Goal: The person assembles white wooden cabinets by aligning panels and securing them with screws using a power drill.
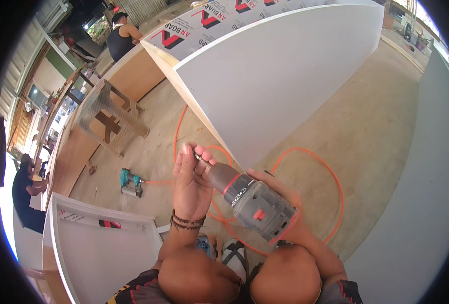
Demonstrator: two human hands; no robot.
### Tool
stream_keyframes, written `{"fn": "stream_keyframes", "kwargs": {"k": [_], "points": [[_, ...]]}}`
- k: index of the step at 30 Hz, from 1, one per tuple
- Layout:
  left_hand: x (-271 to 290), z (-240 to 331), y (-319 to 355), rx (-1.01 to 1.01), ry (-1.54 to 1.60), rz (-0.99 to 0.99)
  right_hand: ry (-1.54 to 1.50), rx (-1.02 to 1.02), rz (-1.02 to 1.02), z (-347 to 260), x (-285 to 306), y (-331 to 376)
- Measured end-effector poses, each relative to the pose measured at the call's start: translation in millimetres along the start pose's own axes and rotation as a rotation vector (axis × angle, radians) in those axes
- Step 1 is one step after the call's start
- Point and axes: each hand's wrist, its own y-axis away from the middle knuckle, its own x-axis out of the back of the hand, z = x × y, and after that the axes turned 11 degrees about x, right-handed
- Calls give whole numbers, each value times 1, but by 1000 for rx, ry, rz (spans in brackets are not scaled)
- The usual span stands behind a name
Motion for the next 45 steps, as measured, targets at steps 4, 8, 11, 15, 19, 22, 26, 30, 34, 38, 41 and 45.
{"fn": "stream_keyframes", "kwargs": {"k": [4,8,11,15,19,22,26,30,34,38,41,45], "points": [[3,-3,-2,47,-50,64,34,29,42,3,-5,1],[-3,-9,-14,176,-42,-53,235,86,68,6,-2,3],[-3,-7,-26,195,-131,-108,312,204,111,7,-11,-10],[-1,8,-54,122,-249,-160,406,164,25,4,-11,-30],[-10,19,-74,100,-248,-233,514,202,3,5,-6,-46],[-12,27,-77,105,-314,-266,440,222,28,7,-8,-56],[-11,30,-75,116,-388,-257,464,203,57,1,-12,-60],[-15,55,-65,20,-737,-109,513,163,100,-2,-11,-56],[-11,106,-102,-987,-1062,112,383,105,174,-10,-15,-57],[-42,162,-152,-716,-1402,-329,341,152,150,-10,-14,-63],[-53,168,-176,-385,-1850,-90,332,178,149,-4,-13,-62],[-70,161,-170,-306,-2065,-138,313,186,166,0,-11,-62]]}}
